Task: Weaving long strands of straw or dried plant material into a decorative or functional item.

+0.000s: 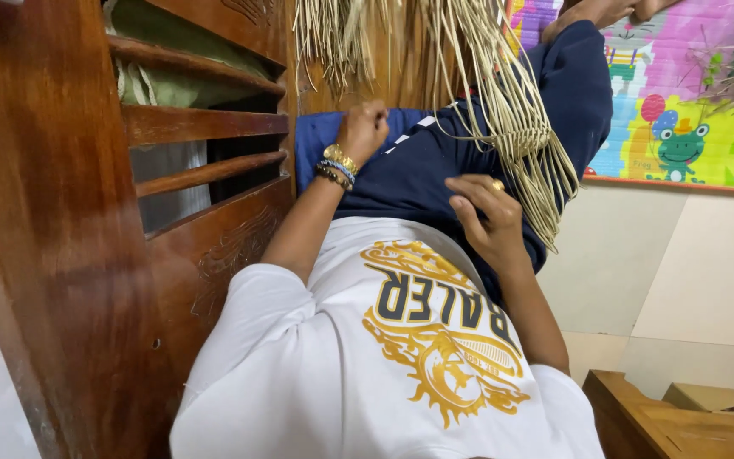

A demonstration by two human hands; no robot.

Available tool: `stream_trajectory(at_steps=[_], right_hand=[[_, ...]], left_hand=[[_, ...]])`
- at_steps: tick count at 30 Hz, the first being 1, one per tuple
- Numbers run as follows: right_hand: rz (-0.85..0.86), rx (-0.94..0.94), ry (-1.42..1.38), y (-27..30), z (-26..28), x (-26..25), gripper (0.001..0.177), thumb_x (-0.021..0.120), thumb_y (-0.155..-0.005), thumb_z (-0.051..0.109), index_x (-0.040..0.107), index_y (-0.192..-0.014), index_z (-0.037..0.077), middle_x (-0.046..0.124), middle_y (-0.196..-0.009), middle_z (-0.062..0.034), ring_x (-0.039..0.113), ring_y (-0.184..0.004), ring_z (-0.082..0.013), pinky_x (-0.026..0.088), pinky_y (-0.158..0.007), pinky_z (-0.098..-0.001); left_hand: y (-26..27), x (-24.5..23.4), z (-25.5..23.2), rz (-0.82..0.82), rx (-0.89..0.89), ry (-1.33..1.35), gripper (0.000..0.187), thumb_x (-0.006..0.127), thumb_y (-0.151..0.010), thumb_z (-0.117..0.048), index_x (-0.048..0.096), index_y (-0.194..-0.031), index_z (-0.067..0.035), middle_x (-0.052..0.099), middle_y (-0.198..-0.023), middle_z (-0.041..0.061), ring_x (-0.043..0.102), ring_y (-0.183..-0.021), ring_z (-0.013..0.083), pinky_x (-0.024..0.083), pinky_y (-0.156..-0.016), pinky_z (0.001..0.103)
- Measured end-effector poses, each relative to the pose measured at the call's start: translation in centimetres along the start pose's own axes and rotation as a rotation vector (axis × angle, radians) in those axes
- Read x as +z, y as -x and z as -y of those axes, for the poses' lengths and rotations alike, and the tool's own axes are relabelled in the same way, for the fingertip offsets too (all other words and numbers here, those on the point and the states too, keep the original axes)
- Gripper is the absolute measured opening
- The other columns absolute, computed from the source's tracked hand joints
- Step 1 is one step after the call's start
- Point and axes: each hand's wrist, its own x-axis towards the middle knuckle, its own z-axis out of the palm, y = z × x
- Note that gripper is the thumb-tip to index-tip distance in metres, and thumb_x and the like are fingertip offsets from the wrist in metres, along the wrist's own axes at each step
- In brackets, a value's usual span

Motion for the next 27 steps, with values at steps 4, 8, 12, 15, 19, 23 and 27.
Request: stream_trajectory(at_steps=[4,8,12,15,19,23,27], right_hand=[[0.044,-0.03,-0.086,-2.6,-2.0,2.4,0.035,0.049,-0.109,0.025,0.073,-0.124,0.005,0.072,-0.115,-0.0189,0.069,-0.108,-0.0414,0.054,-0.091,-0.0497],[0.129,-0.037,-0.245,-5.3,-4.7,5.4,0.056,0.031,-0.112,0.041,0.068,-0.133,0.006,0.069,-0.128,-0.0206,0.059,-0.127,-0.0423,0.043,-0.108,-0.0558],[0.223,-0.044,-0.364,-6.1,-7.4,7.6,0.072,0.022,-0.11,0.056,0.069,-0.133,0.007,0.068,-0.131,-0.0203,0.049,-0.134,-0.0444,0.033,-0.114,-0.0577],[0.338,0.076,-0.481,-3.1,-9.2,7.7,0.076,0.012,-0.111,0.043,0.073,-0.121,0.0,0.072,-0.123,-0.0218,0.062,-0.122,-0.0371,0.043,-0.108,-0.0519],[0.459,0.306,-0.846,3.6,-8.8,4.5,0.087,0.009,-0.108,0.059,0.072,-0.116,0.0,0.074,-0.11,-0.0147,0.066,-0.106,-0.0199,0.048,-0.102,-0.0417],[0.39,0.397,-0.967,9.5,-4.7,-2.9,0.072,0.046,-0.103,0.057,0.073,-0.113,-0.01,0.077,-0.108,-0.0239,0.072,-0.107,-0.0275,0.05,-0.098,-0.0423],[0.223,0.371,-0.812,22.3,-8.2,-19.0,0.05,0.072,-0.085,0.025,0.071,-0.109,-0.019,0.075,-0.092,-0.0323,0.079,-0.075,-0.0368,0.061,-0.072,-0.0485]], left_hand=[[2.0,0.3,-0.6,0.311,-0.019,-0.427,0.01,0.061,-0.082,-0.015,0.07,-0.087,-0.015,0.072,-0.079,0.01,0.075,-0.08,0.0346,0.063,-0.071,0.047],[3.6,-3.6,-6.8,0.486,-0.078,-0.342,0.028,0.05,-0.084,-0.017,0.076,-0.094,-0.015,0.077,-0.092,0.014,0.073,-0.093,0.0421,0.06,-0.083,0.055],[4.5,-8.0,-15.3,0.653,0.038,-0.371,0.016,0.059,-0.076,-0.021,0.075,-0.079,-0.017,0.075,-0.079,0.009,0.074,-0.084,0.0377,0.062,-0.074,0.048],[4.4,-12.6,-20.4,0.836,0.186,-0.224,0.011,0.061,-0.079,-0.018,0.068,-0.071,-0.016,0.072,-0.075,0.013,0.073,-0.08,0.0395,0.058,-0.07,0.05],[3.2,-17.3,-22.3,1.025,0.421,0.828,0.017,0.066,-0.087,-0.016,0.07,-0.086,0.001,0.071,-0.077,0.023,0.069,-0.074,0.0386,0.053,-0.067,0.048],[-1.0,-13.5,-8.6,0.953,0.393,2.065,0.024,0.06,-0.102,-0.032,0.073,-0.109,-0.012,0.062,-0.126,0.038,0.06,-0.126,0.0486,0.045,-0.113,0.057],[-5.1,-16.6,-9.1,0.337,0.054,2.239,0.011,0.063,-0.094,-0.025,0.053,-0.099,-0.021,0.072,-0.117,-0.008,0.071,-0.122,0.01,0.058,-0.11,0.038]])
